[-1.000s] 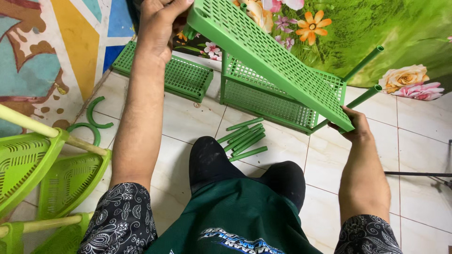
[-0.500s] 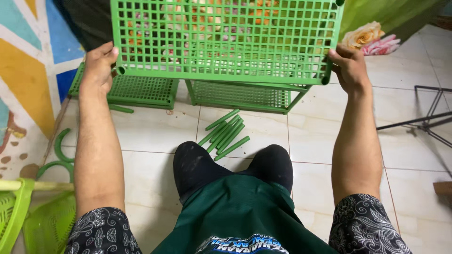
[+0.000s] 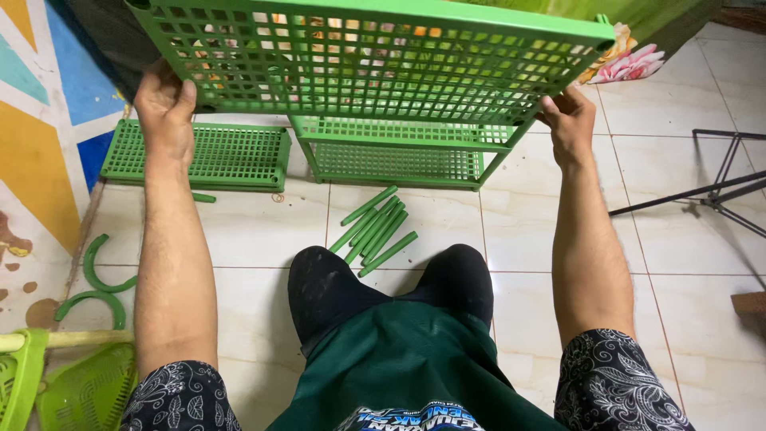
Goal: The person assembles a green plastic shelving unit by inserting vertical poles into the corners of grid shelves and stacking additional shelves on top. The person handles multiple shelves and poles, aligning and securing them to form a three-tier rack.
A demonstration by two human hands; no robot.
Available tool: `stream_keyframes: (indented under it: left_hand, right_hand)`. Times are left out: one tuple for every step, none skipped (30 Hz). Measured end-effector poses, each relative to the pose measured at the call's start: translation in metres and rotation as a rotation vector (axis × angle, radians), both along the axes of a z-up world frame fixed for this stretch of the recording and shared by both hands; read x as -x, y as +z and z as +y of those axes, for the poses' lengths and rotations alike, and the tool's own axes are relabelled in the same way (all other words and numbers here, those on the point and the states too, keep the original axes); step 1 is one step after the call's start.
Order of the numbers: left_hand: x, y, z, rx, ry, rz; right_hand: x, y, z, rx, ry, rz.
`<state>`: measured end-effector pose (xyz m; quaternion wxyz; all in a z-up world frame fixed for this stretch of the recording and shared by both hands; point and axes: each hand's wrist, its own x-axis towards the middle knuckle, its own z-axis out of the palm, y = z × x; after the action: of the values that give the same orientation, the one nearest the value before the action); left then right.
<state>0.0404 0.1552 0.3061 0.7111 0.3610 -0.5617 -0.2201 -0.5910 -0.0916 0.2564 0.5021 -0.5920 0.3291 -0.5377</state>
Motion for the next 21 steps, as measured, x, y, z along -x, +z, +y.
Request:
stream_keyframes:
  left_hand:
    - [0.000, 0.002, 0.000, -0.002, 0.007, 0.001]
    - [0.001, 0.004, 0.001, -0.004, 0.014, 0.003]
    - [0.002, 0.007, 0.000, -0.005, 0.019, 0.004]
    - [0.004, 0.010, -0.001, 0.013, 0.001, -0.001]
    - [0.006, 0.013, 0.000, 0.029, -0.018, -0.006]
    - [0.008, 0.016, 0.001, 0.044, -0.037, -0.011]
    - [0.011, 0.018, 0.003, -0.002, -0.010, -0.023]
    - [0.013, 0.020, 0.005, -0.049, 0.018, -0.034]
    - [0.016, 0.023, 0.005, -0.093, 0.046, -0.047]
    - [0.019, 0.024, 0.006, -0.081, 0.051, -0.071]
    - [0.021, 0.026, 0.005, -0.067, 0.061, -0.097]
    - [0.024, 0.028, 0.004, -0.053, 0.070, -0.122]
    - [0.026, 0.028, 0.004, -0.027, 0.070, -0.105]
    - [0.029, 0.029, 0.003, -0.001, 0.071, -0.087]
    - [0.032, 0.029, 0.004, 0.022, 0.075, -0.069]
    - [0.034, 0.029, 0.006, 0.026, 0.081, -0.038]
    - [0.038, 0.030, 0.006, 0.032, 0.085, -0.005]
    - [0.041, 0.032, 0.006, 0.039, 0.089, 0.028]
    - [0.046, 0.034, 0.008, 0.051, 0.085, 0.021]
    - [0.051, 0.036, 0.009, 0.062, 0.082, 0.014]
    - [0.055, 0.039, 0.010, 0.074, 0.076, 0.006]
  right_hand:
    - [0.000, -0.009, -0.004, -0.016, -0.025, -0.013]
    - [0.000, -0.018, -0.006, -0.039, -0.036, -0.033]
    - [0.001, -0.026, -0.008, -0.061, -0.049, -0.053]
    - [0.001, -0.033, -0.010, -0.083, -0.062, -0.073]
    - [0.002, -0.040, -0.012, -0.091, -0.066, -0.077]
    - [0.001, -0.046, -0.012, -0.099, -0.070, -0.080]
    - [0.002, -0.051, -0.012, -0.108, -0.076, -0.083]
    - [0.002, -0.055, -0.011, -0.108, -0.090, -0.075]
    - [0.002, -0.056, -0.011, -0.106, -0.104, -0.069]
    - [0.003, -0.055, -0.009, -0.104, -0.117, -0.063]
    - [0.002, -0.053, -0.008, -0.094, -0.134, -0.054]
    - [0.003, -0.050, -0.005, -0.085, -0.150, -0.046]
    - [0.002, -0.047, -0.002, -0.075, -0.161, -0.038]
    - [0.004, -0.043, 0.002, -0.060, -0.139, -0.056]
    - [0.005, -0.041, 0.007, -0.048, -0.113, -0.074]
    - [0.005, -0.041, 0.011, -0.036, -0.087, -0.091]
    - [0.006, -0.041, 0.013, -0.023, -0.074, -0.108]
    - [0.009, -0.041, 0.013, -0.010, -0.062, -0.125]
    - [0.013, -0.044, 0.012, 0.002, -0.052, -0.141]
    - [0.015, -0.047, 0.009, -0.048, -0.067, -0.170]
    - [0.017, -0.052, 0.005, -0.099, -0.085, -0.199]
